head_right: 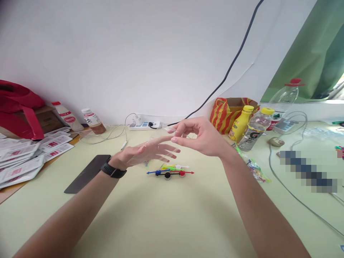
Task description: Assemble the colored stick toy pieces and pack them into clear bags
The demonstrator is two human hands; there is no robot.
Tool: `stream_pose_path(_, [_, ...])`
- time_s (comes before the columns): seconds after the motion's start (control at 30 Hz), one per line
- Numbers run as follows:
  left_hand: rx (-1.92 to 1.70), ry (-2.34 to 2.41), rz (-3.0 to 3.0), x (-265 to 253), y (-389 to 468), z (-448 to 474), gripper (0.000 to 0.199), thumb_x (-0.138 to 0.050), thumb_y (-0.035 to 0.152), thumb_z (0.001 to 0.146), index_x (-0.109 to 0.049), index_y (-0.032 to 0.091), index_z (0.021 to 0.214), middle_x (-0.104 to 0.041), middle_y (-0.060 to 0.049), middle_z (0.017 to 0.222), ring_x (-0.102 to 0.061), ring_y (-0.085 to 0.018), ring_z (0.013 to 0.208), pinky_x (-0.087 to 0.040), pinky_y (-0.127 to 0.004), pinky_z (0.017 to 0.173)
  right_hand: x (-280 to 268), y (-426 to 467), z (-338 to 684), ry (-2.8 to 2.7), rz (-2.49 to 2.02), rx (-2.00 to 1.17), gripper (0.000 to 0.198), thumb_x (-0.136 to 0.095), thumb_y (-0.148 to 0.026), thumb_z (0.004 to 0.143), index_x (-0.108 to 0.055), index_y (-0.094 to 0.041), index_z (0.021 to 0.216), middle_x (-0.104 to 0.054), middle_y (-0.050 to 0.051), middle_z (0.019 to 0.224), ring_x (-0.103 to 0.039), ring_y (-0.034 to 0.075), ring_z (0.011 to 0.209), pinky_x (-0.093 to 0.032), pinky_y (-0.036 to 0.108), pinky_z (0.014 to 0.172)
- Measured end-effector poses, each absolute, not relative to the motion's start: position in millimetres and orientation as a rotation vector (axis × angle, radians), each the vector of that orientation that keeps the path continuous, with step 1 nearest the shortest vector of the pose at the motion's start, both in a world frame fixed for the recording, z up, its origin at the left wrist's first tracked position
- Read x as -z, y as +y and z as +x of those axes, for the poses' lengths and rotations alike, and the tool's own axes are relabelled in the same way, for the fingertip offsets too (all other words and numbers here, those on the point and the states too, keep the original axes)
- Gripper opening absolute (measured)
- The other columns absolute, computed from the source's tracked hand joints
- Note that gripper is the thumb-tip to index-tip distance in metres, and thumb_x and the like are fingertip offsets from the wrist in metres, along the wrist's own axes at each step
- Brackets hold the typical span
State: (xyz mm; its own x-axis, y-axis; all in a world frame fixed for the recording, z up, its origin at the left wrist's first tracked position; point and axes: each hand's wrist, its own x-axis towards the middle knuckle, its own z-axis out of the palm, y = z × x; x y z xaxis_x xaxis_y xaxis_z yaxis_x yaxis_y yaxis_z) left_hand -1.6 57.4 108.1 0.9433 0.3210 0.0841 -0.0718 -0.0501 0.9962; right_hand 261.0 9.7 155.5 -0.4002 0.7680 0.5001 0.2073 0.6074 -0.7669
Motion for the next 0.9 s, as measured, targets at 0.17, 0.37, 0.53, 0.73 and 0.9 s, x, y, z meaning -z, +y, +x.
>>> stream_pose_path(0.17, [-0.182, 0.193, 1.498, -105, 61, -6, 0.096, -0.067, 0.059, 0.087, -0.019, 0.029, 0.164, -0.056, -0.018, 0.142, -0.057, -0.04, 0.129, -0.037, -0.061, 0.111, -161, 1, 262, -1.987, -0.856, -0.681, 0.019, -0.08, -0.041, 0.083, -0.078, -0.022, 0.083, -0.078, 0.006, 0.087, -0.073, 0.031, 0.107, -0.061, 0.038, 0.087])
stream_pose_path(0.37, [-0.124, 0.378, 1.638, -115, 68, -28, 0.086, -0.064, 0.055, 0.092, -0.02, 0.034, 0.163, -0.057, -0.014, 0.14, -0.061, -0.033, 0.122, -0.04, -0.054, 0.11, -170, -4, 264, -2.277, -0.891, -0.673, 0.024, -0.071, -0.041, 0.091, -0.081, -0.025, 0.106, -0.08, 0.003, 0.1, -0.075, 0.021, 0.092, -0.059, 0.031, 0.083])
stream_pose_path(0.53, [-0.018, 0.481, 1.823, -131, 62, -29, 0.079, -0.063, 0.053, 0.096, -0.021, 0.038, 0.162, -0.054, -0.01, 0.146, -0.057, -0.031, 0.127, -0.043, -0.048, 0.108, -171, -4, 260, -2.536, -0.792, -0.859, 0.048, -0.076, -0.047, 0.087, -0.072, -0.029, 0.132, -0.073, 0.003, 0.131, -0.068, 0.028, 0.121, -0.053, 0.035, 0.102])
stream_pose_path(0.73, [0.072, 0.45, 1.992, -148, 47, -11, 0.074, -0.065, 0.049, 0.096, -0.03, 0.032, 0.16, -0.058, -0.01, 0.143, -0.056, -0.034, 0.13, -0.048, -0.043, 0.103, -159, 1, 250, -2.644, -0.619, -1.179, 0.078, -0.077, -0.054, 0.083, -0.049, -0.034, 0.154, -0.051, 0.001, 0.158, -0.045, 0.03, 0.147, -0.039, 0.041, 0.119])
stream_pose_path(0.9, [0.121, 0.448, 2.083, -153, 42, -8, 0.074, -0.067, 0.05, 0.095, -0.033, 0.034, 0.159, -0.054, -0.01, 0.149, -0.056, -0.034, 0.13, -0.049, -0.041, 0.1, -154, 2, 248, -2.658, -0.64, -1.237, 0.093, -0.083, -0.056, 0.076, -0.042, -0.035, 0.157, -0.04, 0.0, 0.165, -0.034, 0.032, 0.153, -0.029, 0.043, 0.125])
